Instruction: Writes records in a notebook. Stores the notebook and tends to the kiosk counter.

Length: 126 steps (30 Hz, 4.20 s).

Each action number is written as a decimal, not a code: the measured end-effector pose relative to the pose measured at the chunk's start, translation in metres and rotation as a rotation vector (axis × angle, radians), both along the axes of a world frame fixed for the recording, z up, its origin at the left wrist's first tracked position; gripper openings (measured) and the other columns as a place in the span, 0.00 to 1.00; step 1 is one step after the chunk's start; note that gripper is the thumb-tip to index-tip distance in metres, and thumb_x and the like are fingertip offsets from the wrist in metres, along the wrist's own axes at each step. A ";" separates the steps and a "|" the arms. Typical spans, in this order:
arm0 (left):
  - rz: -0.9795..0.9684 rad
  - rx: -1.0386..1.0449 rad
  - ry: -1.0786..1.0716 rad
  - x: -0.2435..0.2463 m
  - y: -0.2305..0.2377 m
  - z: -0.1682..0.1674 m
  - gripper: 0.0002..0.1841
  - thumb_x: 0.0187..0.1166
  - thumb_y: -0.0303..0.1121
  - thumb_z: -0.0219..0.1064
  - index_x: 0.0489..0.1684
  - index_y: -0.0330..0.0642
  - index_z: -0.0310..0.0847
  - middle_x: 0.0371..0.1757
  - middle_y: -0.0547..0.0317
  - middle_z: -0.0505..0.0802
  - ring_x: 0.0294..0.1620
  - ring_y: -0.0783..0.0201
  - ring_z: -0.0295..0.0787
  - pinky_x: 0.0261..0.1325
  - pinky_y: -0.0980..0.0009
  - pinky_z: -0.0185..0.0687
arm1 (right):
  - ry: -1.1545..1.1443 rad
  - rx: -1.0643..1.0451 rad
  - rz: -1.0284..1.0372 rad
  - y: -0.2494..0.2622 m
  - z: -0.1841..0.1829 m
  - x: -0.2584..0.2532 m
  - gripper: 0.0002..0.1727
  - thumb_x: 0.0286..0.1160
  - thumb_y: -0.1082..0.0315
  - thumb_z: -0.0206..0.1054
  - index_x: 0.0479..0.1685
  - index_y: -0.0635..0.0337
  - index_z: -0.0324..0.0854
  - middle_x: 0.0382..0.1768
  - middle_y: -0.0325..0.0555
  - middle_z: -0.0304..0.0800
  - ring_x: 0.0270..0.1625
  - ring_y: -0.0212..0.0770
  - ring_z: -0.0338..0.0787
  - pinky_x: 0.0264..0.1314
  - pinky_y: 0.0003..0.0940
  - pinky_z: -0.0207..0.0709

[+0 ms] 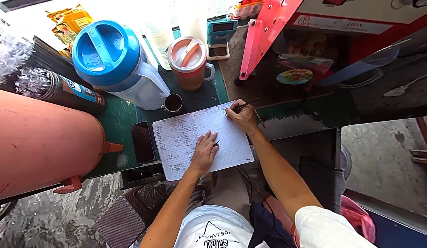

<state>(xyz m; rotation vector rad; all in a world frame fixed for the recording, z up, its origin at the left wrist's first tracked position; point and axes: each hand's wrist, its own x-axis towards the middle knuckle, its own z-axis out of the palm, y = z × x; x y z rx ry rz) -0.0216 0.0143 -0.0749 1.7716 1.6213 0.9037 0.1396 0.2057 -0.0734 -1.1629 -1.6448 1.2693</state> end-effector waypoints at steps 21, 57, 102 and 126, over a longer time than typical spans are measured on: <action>-0.005 -0.005 0.014 0.000 0.001 -0.001 0.26 0.96 0.43 0.43 0.48 0.38 0.89 0.79 0.53 0.84 0.90 0.54 0.64 0.94 0.50 0.48 | -0.026 0.034 -0.019 -0.001 0.000 0.000 0.12 0.68 0.65 0.80 0.36 0.60 0.83 0.27 0.40 0.90 0.26 0.31 0.90 0.32 0.30 0.88; 0.006 0.017 0.000 0.001 0.001 0.001 0.26 0.96 0.42 0.43 0.48 0.36 0.89 0.79 0.50 0.84 0.90 0.51 0.66 0.94 0.48 0.47 | -0.027 0.039 -0.058 0.000 0.000 0.001 0.10 0.70 0.67 0.76 0.32 0.60 0.80 0.22 0.40 0.87 0.21 0.32 0.88 0.27 0.30 0.85; -0.004 0.001 0.013 0.003 -0.001 -0.004 0.24 0.95 0.42 0.46 0.50 0.35 0.88 0.83 0.55 0.81 0.92 0.57 0.60 0.95 0.52 0.45 | 0.027 0.014 -0.103 0.005 -0.003 0.018 0.10 0.68 0.72 0.78 0.36 0.58 0.79 0.25 0.37 0.91 0.23 0.32 0.92 0.27 0.29 0.90; 0.015 -0.014 0.024 0.003 -0.002 -0.002 0.25 0.96 0.43 0.44 0.53 0.35 0.88 0.82 0.56 0.81 0.93 0.59 0.60 0.95 0.53 0.45 | -0.024 0.044 -0.121 -0.001 0.004 0.020 0.10 0.70 0.69 0.78 0.36 0.54 0.79 0.23 0.37 0.89 0.20 0.31 0.88 0.22 0.27 0.85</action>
